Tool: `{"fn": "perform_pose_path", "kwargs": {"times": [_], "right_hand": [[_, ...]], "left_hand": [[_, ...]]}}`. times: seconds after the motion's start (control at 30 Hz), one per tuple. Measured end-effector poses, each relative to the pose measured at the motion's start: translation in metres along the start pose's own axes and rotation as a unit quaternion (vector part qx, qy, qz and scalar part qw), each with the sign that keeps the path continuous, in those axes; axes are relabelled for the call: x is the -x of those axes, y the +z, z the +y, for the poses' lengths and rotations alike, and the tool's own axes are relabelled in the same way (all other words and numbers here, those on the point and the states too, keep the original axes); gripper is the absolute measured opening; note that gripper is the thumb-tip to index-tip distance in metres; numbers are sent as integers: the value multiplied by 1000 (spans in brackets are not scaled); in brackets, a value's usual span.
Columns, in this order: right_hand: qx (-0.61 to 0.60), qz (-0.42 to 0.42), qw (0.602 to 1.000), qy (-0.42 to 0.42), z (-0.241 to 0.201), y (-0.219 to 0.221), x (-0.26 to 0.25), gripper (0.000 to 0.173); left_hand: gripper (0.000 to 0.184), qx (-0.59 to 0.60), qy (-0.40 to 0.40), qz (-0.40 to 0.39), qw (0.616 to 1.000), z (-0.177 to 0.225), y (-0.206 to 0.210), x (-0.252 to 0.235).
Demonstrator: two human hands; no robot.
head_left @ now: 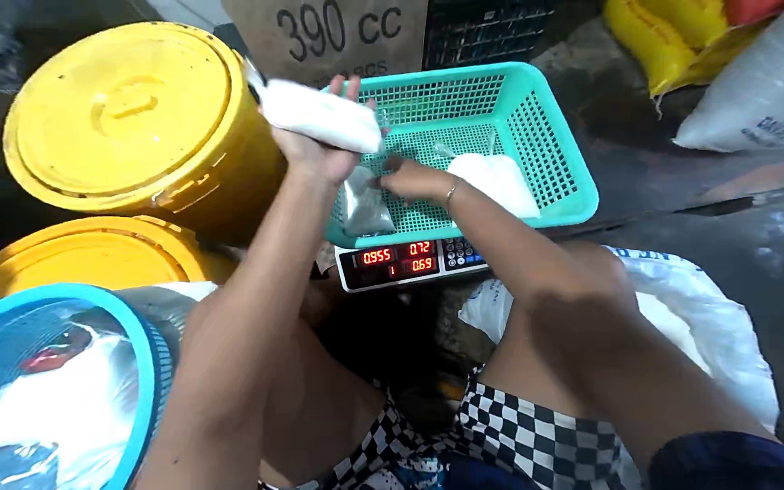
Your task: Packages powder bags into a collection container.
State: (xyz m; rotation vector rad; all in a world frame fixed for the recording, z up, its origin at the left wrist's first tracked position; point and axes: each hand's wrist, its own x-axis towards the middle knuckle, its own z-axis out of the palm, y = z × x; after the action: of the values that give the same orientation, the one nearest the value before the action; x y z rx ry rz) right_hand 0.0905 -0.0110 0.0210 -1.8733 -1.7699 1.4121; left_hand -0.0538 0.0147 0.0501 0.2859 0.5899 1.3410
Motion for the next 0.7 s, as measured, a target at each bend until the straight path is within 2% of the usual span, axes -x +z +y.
{"fn": "perform_pose_path", "kwargs": {"times": [0.07, 0.17, 0.3, 0.4, 0.47, 0.53, 0.57, 0.63, 0.7], "right_hand": [[54, -40, 998, -14, -10, 5, 4, 57], [146, -67, 983, -82, -13, 6, -9, 64], [135, -42, 987, -82, -17, 9, -32, 68], [97, -60, 982, -153, -3, 15, -61, 48], [91, -92, 984, -118, -3, 13, -66, 45], [119, -99, 984, -83, -11, 9, -56, 52], [127, -93, 985, -75, -13, 7, -51, 57], [123, -84, 985, -83, -10, 5, -45, 61], [118, -88, 986, -80, -11, 5, -34, 56]], "left_hand": [[89, 21, -30, 38, 999, -8, 7, 1], [92, -13, -50, 6, 999, -2, 18, 4], [90, -68, -108, -17, 992, 23, 39, 24], [76, -47, -141, -23, 989, 30, 45, 40], [76, -52, -148, -63, 986, 36, 38, 36], [83, -75, -152, -141, 975, 45, 22, 22], [88, -95, -155, -156, 971, 49, 18, 17], [94, -113, -153, -150, 970, 52, 16, 10], [92, -123, -133, -141, 973, 52, 17, 8]]}}
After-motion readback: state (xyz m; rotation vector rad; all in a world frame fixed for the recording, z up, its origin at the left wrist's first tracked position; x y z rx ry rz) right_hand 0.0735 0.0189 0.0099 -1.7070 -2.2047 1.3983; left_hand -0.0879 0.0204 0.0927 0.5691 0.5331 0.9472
